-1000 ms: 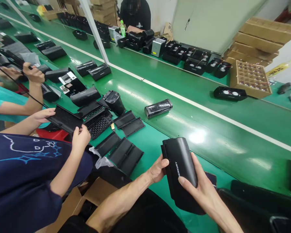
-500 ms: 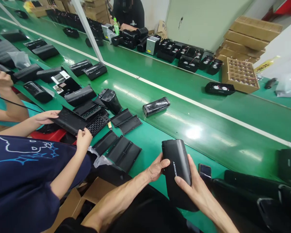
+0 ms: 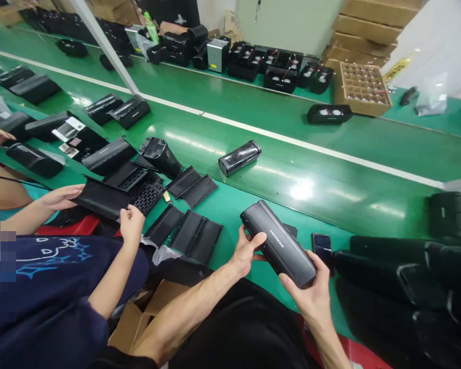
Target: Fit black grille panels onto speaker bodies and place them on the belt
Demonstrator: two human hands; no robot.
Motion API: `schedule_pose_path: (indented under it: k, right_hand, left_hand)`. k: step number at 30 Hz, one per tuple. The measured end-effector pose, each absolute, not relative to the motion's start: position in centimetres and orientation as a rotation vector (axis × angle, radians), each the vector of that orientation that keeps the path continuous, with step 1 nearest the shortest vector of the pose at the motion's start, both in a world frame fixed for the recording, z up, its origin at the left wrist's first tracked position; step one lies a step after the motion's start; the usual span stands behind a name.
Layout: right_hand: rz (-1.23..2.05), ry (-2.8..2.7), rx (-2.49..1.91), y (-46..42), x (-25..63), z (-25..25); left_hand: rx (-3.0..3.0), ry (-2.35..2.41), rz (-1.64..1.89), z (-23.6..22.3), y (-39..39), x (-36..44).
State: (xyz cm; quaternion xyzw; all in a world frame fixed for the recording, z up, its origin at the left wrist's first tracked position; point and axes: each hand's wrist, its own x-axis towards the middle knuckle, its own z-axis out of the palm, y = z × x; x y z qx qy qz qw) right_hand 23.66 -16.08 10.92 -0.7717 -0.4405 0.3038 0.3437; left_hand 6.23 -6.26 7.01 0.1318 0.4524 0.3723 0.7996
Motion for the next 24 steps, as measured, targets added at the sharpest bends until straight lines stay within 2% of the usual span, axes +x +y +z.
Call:
schedule_pose_path:
  k: [4,8,15,24]
  right_hand:
    - [1.038,-1.066,-1.958,-18.2,26.2,12.1]
    - [1.297,-1.004,-1.893,-21.4,27.0,13.3]
    - [1.469,-0.726,-1.763,-23.2,25.4,12.6]
    - [1.737,-0.668,-1.600,-21.4,32.3,10.2]
  left_hand:
    - [0.630,0.996,0.713,7.8,-5.0,1.9]
    - [0.995,0.803,0.476,8.5,-4.1,-1.0]
    - [0.964,0.959,0.443,9.1,-7.5,-0.6]
    - [0.802,1.109,0.468,9.1,-10.4,3.3]
